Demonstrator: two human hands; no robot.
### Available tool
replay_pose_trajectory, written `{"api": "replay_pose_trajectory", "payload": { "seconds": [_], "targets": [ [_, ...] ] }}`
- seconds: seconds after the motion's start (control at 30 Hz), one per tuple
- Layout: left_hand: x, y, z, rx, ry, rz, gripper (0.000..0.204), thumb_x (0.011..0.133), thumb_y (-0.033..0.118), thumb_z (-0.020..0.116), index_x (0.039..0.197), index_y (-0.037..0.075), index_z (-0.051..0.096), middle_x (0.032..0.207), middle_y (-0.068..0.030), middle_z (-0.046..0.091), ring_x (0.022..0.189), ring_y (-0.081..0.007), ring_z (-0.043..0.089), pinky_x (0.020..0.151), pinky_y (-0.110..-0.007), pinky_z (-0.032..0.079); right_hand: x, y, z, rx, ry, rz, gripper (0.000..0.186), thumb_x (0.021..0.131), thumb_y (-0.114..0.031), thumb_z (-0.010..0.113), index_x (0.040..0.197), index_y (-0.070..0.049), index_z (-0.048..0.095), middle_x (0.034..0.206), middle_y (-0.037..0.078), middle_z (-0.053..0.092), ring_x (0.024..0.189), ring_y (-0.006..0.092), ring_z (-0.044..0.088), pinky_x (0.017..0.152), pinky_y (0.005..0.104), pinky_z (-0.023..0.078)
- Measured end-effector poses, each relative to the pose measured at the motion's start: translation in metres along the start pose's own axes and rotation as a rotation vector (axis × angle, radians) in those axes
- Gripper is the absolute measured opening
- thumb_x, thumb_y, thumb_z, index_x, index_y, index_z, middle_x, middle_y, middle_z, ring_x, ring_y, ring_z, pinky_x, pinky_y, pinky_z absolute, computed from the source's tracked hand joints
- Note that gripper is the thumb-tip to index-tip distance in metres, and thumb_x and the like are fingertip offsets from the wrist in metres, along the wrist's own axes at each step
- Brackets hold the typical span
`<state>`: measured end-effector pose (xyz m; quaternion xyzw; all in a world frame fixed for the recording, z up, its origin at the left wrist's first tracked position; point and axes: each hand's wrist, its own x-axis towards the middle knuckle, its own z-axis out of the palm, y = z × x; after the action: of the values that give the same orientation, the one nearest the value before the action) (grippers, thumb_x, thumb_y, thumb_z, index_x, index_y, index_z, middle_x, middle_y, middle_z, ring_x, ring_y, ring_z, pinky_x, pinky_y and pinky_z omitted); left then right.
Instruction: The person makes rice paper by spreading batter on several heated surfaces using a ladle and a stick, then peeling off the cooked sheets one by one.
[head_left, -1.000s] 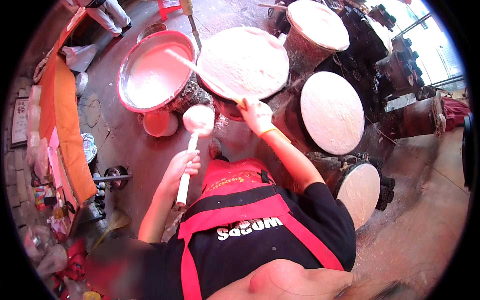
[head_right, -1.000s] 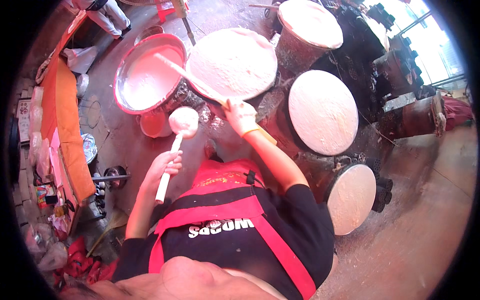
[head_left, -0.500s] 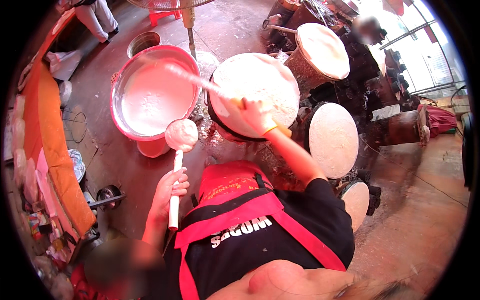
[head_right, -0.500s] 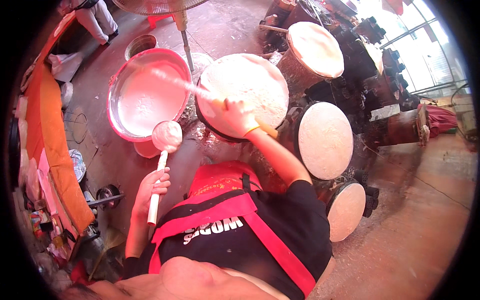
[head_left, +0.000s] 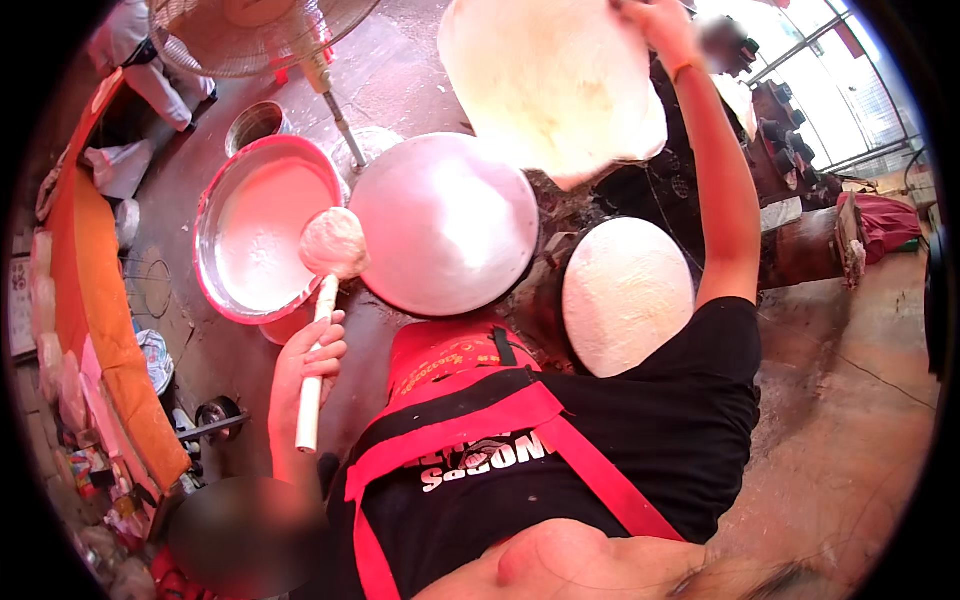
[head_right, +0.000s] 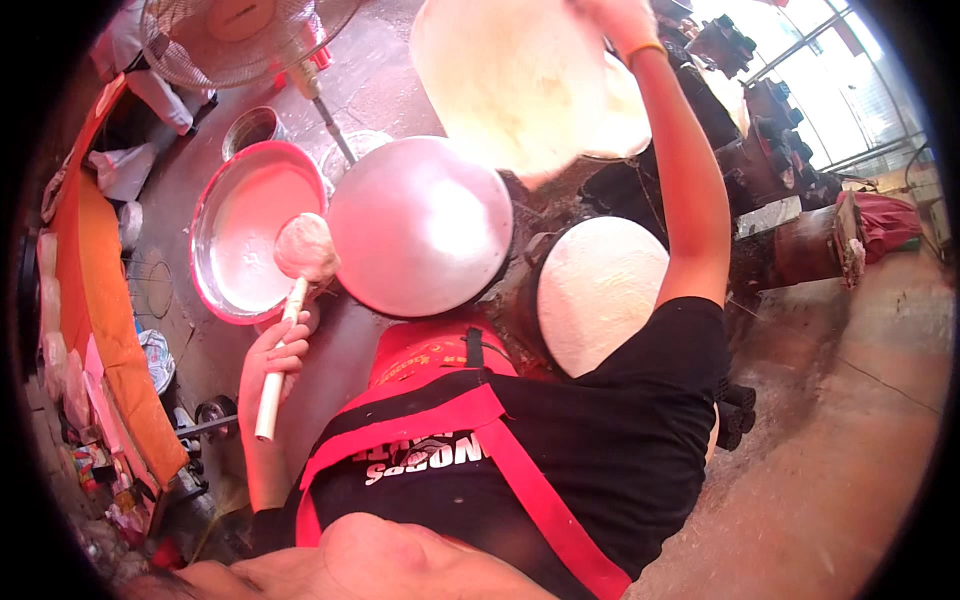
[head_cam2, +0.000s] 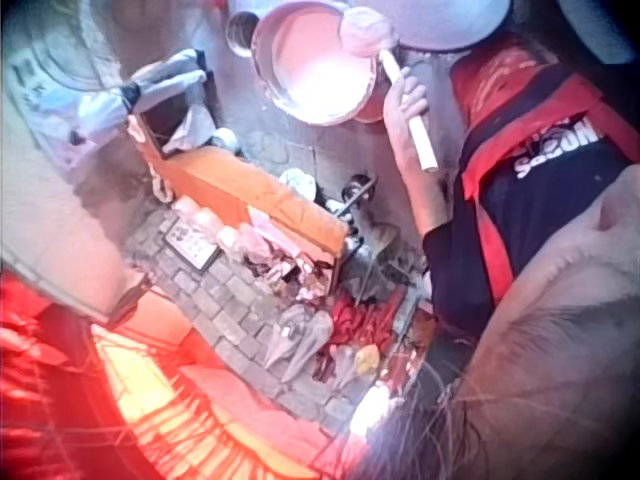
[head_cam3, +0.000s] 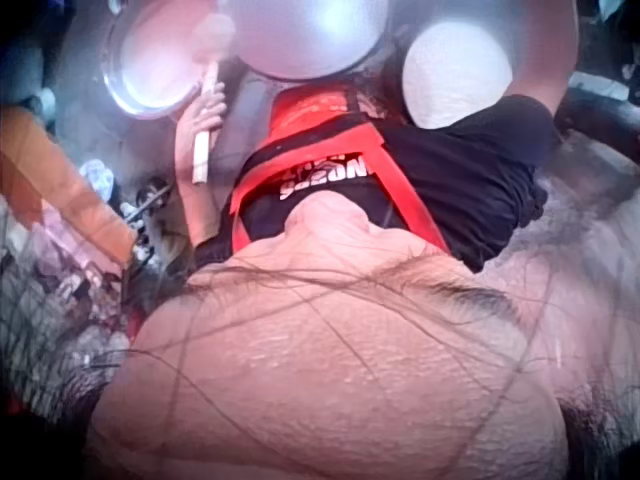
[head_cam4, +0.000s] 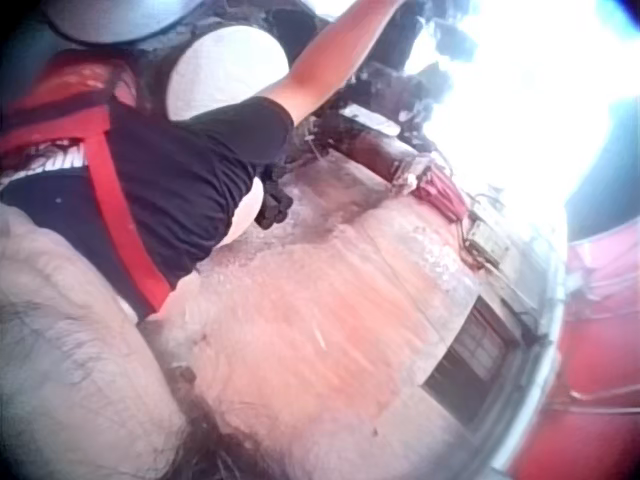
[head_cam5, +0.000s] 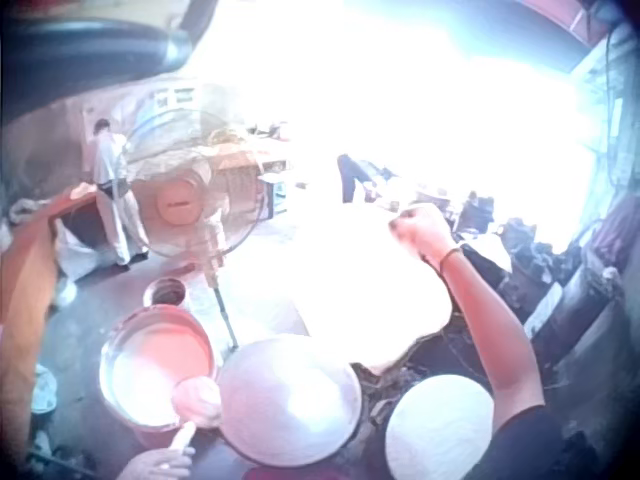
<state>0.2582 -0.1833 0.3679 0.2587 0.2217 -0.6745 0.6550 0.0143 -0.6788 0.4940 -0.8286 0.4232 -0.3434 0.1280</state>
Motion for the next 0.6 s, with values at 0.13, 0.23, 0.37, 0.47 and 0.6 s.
{"api": "replay_pose_trajectory", "payload": {
  "seconds": [0.13, 0.23, 0.37, 0.47, 0.6],
  "targets": [
    [0.02, -0.028, 0.037, -0.061, -0.088, 0.016, 0.024, 0.097, 0.005, 0.037, 0.117, -0.007, 0.036, 0.076, -0.0041, 0.036, 0.051, -0.0056, 0.034, 0.036, -0.016, 0.033, 0.022, 0.182, -0.005, 0.545, 0.149, 0.403, 0.045, 0.075, -0.037, 0.069, 0.066, 0.007, 0.062, 0.054, 0.006, 0.055, 0.046, 0.0137, 0.049, 0.046, 0.0337, 0.037],
    [0.029, -0.044, 0.054, -0.123, -0.189, 0.007, 0.028, 0.1, 0.012, 0.029, 0.118, -0.009, 0.032, 0.077, -0.0054, 0.035, 0.053, -0.0092, 0.038, 0.041, -0.02, 0.037, -0.027, 0.211, 0.017, 0.598, 0.392, 0.599, 0.034, 0.079, -0.028, 0.069, 0.062, 0.0, 0.057, 0.05, 0.004, 0.047, 0.039, 0.0146, 0.042, 0.039, 0.0326, 0.032],
    [0.039, -0.067, 0.093, -0.125, -0.194, 0.035, 0.03, 0.1, 0.013, 0.028, 0.119, -0.011, 0.03, 0.079, -0.0065, 0.035, 0.055, -0.0104, 0.039, 0.042, -0.021, 0.038, -0.094, 0.344, 0.1, 0.625, 0.678, 0.991, 0.028, 0.082, -0.022, 0.066, 0.075, 0.005, 0.062, 0.063, 0.01, 0.059, 0.053, 0.0207, 0.057, 0.051, 0.037, 0.045],
    [0.036, -0.08, 0.112, -0.099, -0.1, 0.096, 0.03, 0.1, 0.011, 0.03, 0.119, -0.011, 0.032, 0.078, -0.0058, 0.035, 0.054, -0.0096, 0.037, 0.04, -0.02, 0.037, -0.136, 0.318, 0.129, 0.388, 0.679, 1.262, 0.043, 0.078, -0.033, 0.067, 0.09, 0.008, 0.065, 0.09, 0.02, 0.067, 0.08, 0.0288, 0.066, 0.071, 0.0379, 0.05],
    [0.039, -0.092, 0.131, 0.009, 0.0, 0.12, 0.028, 0.099, 0.009, 0.034, 0.118, -0.01, 0.035, 0.076, -0.004, 0.035, 0.051, -0.0066, 0.035, 0.036, -0.017, 0.034, -0.152, 0.328, 0.137, 0.221, 0.558, 1.371, 0.043, 0.078, -0.037, 0.065, 0.089, 0.004, 0.067, 0.087, 0.021, 0.067, 0.08, 0.0306, 0.067, 0.069, 0.0393, 0.051]
  ]
}}
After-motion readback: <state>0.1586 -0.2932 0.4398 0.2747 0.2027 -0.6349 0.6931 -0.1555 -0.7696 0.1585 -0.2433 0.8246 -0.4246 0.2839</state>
